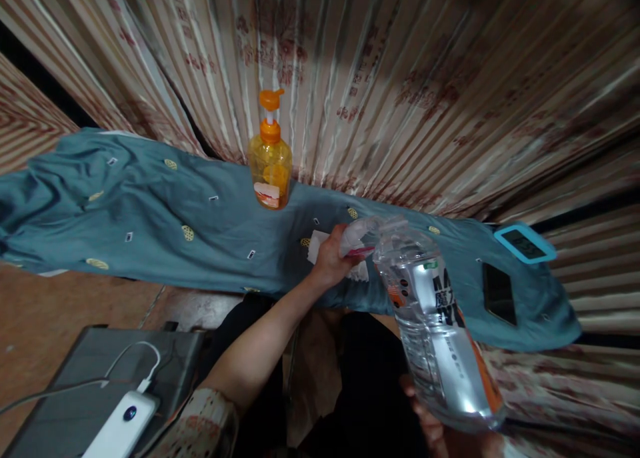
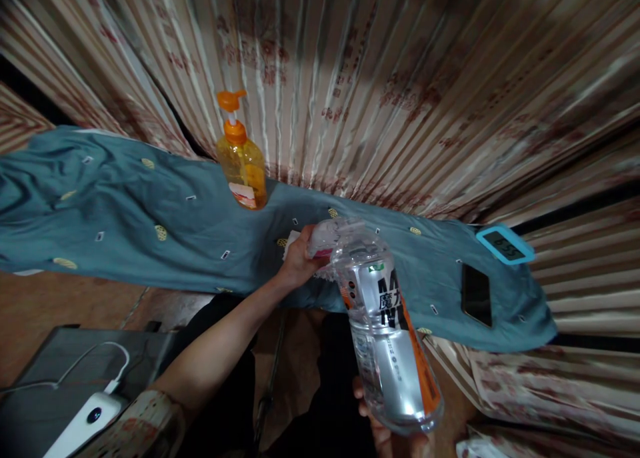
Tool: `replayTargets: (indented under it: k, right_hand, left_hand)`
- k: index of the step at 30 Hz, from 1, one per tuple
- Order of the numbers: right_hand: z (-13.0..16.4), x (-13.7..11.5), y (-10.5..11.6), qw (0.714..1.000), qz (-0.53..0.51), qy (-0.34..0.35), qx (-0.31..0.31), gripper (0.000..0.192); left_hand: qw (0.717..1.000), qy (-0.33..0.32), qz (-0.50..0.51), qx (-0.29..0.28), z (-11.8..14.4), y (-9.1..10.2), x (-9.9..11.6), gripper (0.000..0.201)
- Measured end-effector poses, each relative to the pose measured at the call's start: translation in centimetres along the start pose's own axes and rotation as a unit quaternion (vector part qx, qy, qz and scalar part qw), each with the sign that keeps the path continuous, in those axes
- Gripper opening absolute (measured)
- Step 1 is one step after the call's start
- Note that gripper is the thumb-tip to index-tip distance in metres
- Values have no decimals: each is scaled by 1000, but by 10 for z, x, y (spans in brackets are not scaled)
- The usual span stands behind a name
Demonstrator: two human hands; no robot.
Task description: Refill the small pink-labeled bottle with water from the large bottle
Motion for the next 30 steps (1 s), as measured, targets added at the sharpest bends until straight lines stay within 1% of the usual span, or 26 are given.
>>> replayTargets:
  k: [2, 6, 10, 16, 22, 25, 27, 30]
  right_hand:
    - [1, 1, -1, 1000, -7, 1, 6, 74]
    - [1, 1, 0, 999, -13, 33, 11, 64]
    - [1, 4, 4, 999, -23, 10, 23, 52]
    - [4, 4, 4, 1000, -10, -2, 1, 41]
    - [1, 3, 4, 1000, 1, 5, -17, 45]
    - [1, 1, 0, 1000, -11, -7, -4, 52]
    - [1, -2, -4, 1000, -19, 2, 2, 58]
    - [2, -4, -7, 1000, -23, 4, -2, 58]
  left_hand:
    - [1000, 2, 3, -1, 0, 0, 1, 56]
    - [1000, 9, 2, -7, 0, 1, 4, 55]
    - [1000, 9, -2, -1, 1, 1, 4, 54]
    - [1000, 2, 12, 1, 1, 0, 2, 54]
    - [1000, 3, 14, 2, 1, -1, 1, 56]
    - [1000, 6, 9, 5, 2, -1, 1, 56]
    - [1000, 6, 3, 5, 2, 0, 1, 56]
    - [1000, 8, -4, 1, 2, 0, 2, 56]
Point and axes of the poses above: each hand's wrist, its own z-axis away from the middle knuckle, its own y-axis out of the back of the hand, x = y × z, the point moved 3 cm from there along -z, towards the middle knuckle, and after that the axes turned 2 degrees about -y, right-handed, at the moved point
